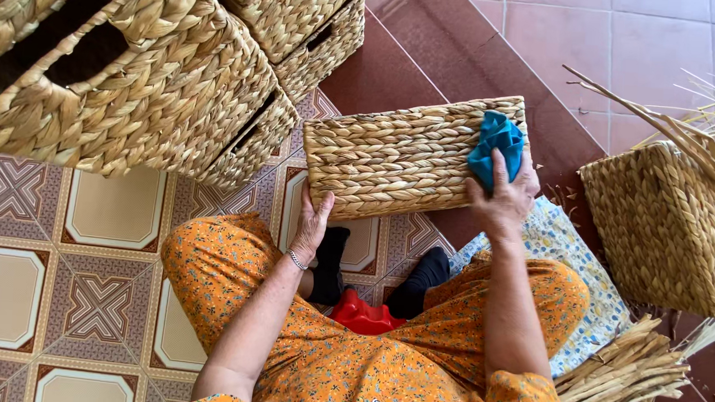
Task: The person sits on the floor and wipes the exterior and interior of a woven basket with a blue cloth. They rotate the basket to clean all sides and then place it on a stack of similar baskets.
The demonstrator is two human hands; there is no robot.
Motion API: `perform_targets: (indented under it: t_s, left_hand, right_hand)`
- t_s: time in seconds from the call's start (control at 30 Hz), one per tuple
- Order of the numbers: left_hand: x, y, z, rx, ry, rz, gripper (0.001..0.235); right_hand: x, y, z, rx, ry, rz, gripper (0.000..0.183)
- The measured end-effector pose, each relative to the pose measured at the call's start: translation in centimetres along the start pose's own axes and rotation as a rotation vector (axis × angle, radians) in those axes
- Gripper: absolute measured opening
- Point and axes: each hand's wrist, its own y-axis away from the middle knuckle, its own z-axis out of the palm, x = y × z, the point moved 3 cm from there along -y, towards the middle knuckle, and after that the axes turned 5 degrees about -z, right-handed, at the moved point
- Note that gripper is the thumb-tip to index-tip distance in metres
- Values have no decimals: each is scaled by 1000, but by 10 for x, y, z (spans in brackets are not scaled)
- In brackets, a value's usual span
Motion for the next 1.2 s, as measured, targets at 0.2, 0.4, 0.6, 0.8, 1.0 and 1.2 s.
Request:
perform_targets:
  t_s: [0.2, 0.4, 0.6, 0.8, 1.0, 1.2]
  left_hand:
    - [-34, -7, 0, -10, 29, 72, 98]
    - [-82, -32, -10, -13, -260, 274, 77]
    - [-69, -32, -13, -59, 41, -9, 84]
    - [-26, -15, -2, 35, 3, 74, 83]
    - [-30, -2, 15, -43, 24, 98, 85]
    - [-61, 7, 10, -36, -120, -93, 83]
  right_hand:
    - [-44, -3, 12, 1, 335, 77, 39]
    - [-229, 28, 50, -56, -121, -308, 47]
    - [-183, 31, 48, -92, -62, -319, 49]
    - [26, 16, -5, 14, 368, 257, 45]
    - [-57, 20, 35, -111, 357, 147, 24]
    - [-214, 53, 43, -245, -82, -384, 64]
